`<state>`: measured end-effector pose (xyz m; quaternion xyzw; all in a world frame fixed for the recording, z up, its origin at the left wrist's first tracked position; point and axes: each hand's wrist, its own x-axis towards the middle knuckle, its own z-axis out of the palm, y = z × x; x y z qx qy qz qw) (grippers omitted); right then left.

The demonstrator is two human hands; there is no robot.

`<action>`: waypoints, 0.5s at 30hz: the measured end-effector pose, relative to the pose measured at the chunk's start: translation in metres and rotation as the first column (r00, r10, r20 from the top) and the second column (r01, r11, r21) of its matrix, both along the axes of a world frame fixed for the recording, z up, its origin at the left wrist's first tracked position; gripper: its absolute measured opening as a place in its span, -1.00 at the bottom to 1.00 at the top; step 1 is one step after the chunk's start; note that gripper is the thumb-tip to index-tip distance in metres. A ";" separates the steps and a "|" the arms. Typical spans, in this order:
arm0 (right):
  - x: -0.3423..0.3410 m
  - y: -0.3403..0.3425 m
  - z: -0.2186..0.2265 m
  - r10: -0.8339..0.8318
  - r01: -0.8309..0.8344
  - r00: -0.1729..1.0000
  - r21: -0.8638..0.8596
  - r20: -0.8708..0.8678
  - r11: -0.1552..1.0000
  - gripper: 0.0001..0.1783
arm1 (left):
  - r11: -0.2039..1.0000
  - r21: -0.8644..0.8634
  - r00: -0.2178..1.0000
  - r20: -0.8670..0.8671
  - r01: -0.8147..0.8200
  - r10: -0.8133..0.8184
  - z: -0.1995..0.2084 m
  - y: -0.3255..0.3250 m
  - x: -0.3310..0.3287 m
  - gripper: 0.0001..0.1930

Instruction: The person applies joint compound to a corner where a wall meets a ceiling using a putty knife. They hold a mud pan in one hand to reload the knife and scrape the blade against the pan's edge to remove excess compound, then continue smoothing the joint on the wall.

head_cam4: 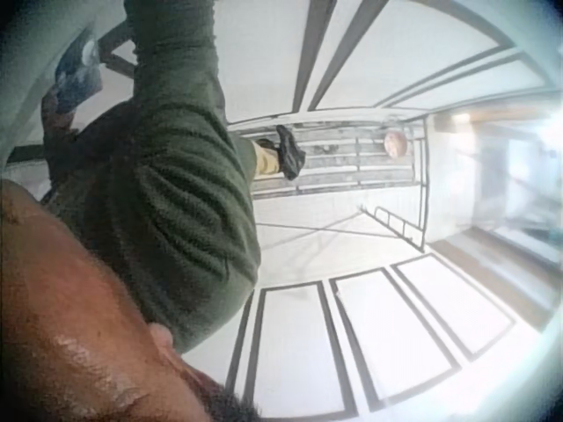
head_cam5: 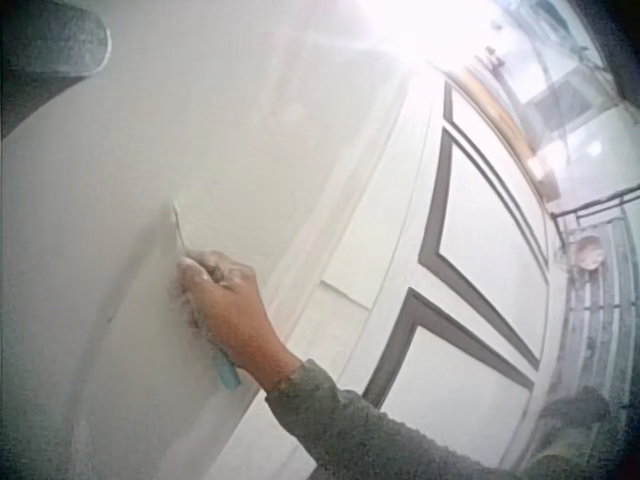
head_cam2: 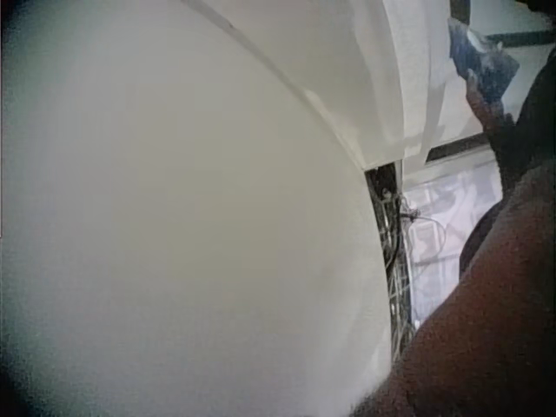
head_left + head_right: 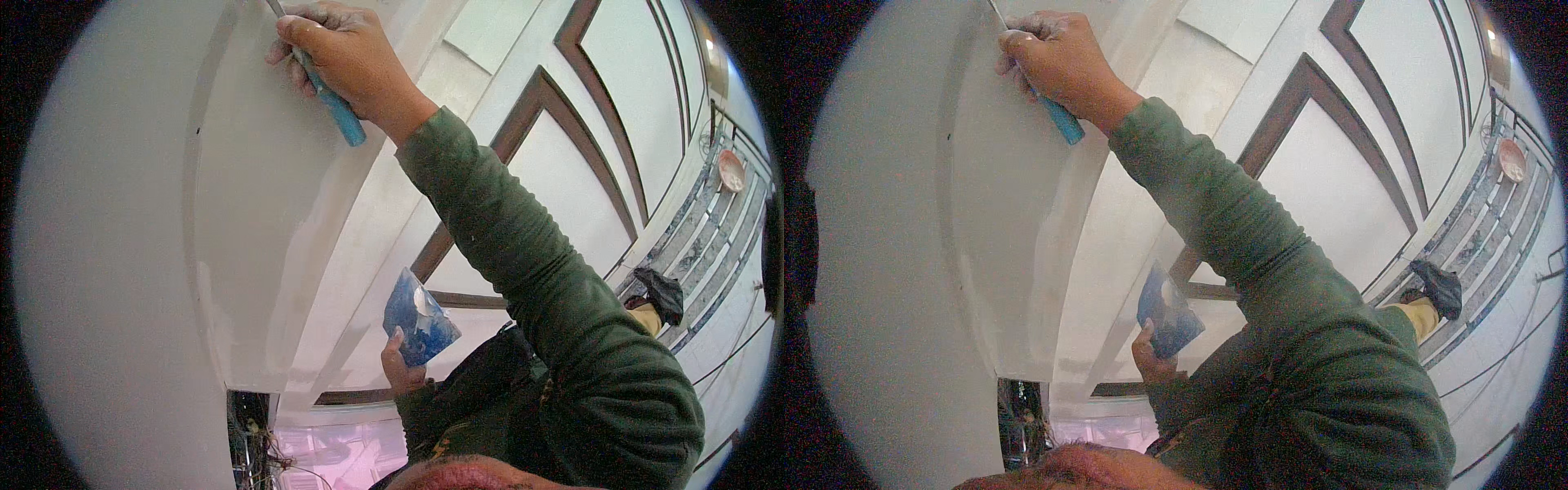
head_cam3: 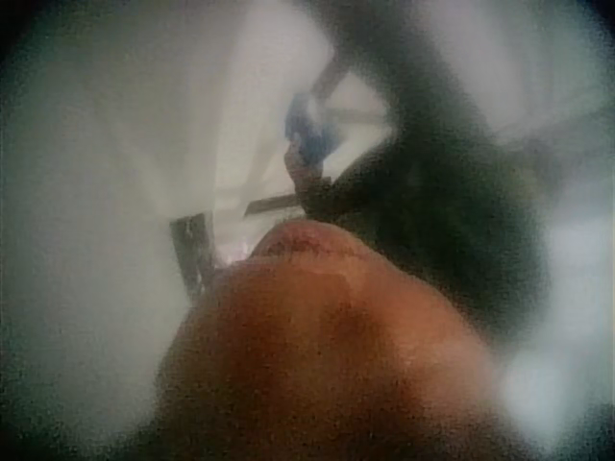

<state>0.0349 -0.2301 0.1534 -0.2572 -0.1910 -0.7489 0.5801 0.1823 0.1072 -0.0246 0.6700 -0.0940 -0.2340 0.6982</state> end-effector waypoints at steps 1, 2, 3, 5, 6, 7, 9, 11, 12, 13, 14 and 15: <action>0.000 -0.001 0.000 -0.033 0.033 0.999 0.015 -0.012 0.999 -0.74 | 0.998 -0.004 0.997 0.026 0.069 -0.069 -0.001 -0.001 -0.001 -0.66; 0.001 -0.001 0.001 -0.061 0.061 0.998 0.025 -0.019 0.998 -0.75 | 0.991 -0.010 0.989 0.058 0.134 -0.133 0.001 -0.001 -0.003 -0.67; 0.003 -0.001 0.002 -0.057 0.057 0.998 0.026 -0.018 0.998 -0.75 | 0.991 -0.009 0.990 0.058 0.130 -0.129 0.004 -0.002 -0.004 -0.67; 0.007 0.002 0.005 -0.125 0.125 0.989 -0.014 -0.079 0.992 -0.76 | 0.996 -0.019 0.995 -0.046 0.092 -0.093 0.009 -0.004 -0.007 -0.68; 0.010 0.008 0.006 -0.119 0.118 0.990 -0.016 -0.080 0.993 -0.76 | 0.996 -0.021 0.995 -0.047 0.085 -0.086 0.010 -0.004 -0.007 -0.68; 0.015 0.019 0.005 -0.029 0.029 0.995 0.001 -0.097 1.000 -0.76 | 0.996 -0.034 0.995 -0.050 0.083 -0.085 0.010 -0.003 -0.006 -0.68; 0.026 0.037 0.006 0.066 -0.067 0.990 -0.002 -0.126 0.998 -0.75 | 0.996 -0.049 0.995 -0.053 0.080 -0.083 0.007 -0.002 -0.003 -0.67; 0.043 0.051 0.005 0.062 -0.068 0.988 -0.041 -0.143 0.997 -0.77 | 0.983 -0.084 0.987 -0.010 0.162 -0.163 0.002 0.004 0.004 -0.68; 0.051 0.059 0.005 0.058 -0.072 0.986 -0.082 -0.156 0.994 -0.78 | 0.984 -0.085 0.988 -0.009 0.155 -0.156 0.002 0.004 0.006 -0.68; 0.058 0.069 0.005 0.065 -0.079 0.986 -0.084 -0.156 0.993 -0.78 | 0.989 -0.086 0.990 -0.060 0.122 -0.128 0.003 0.004 0.007 -0.67; 0.061 0.078 0.005 0.090 -0.103 0.988 -0.096 -0.126 0.990 -0.78 | 0.992 -0.083 0.988 -0.112 0.094 -0.103 0.003 0.003 0.008 -0.66; 0.067 0.087 0.004 0.118 -0.129 0.988 -0.108 -0.097 0.986 -0.79 | 0.992 -0.083 0.989 -0.113 0.090 -0.099 0.001 0.003 0.009 -0.66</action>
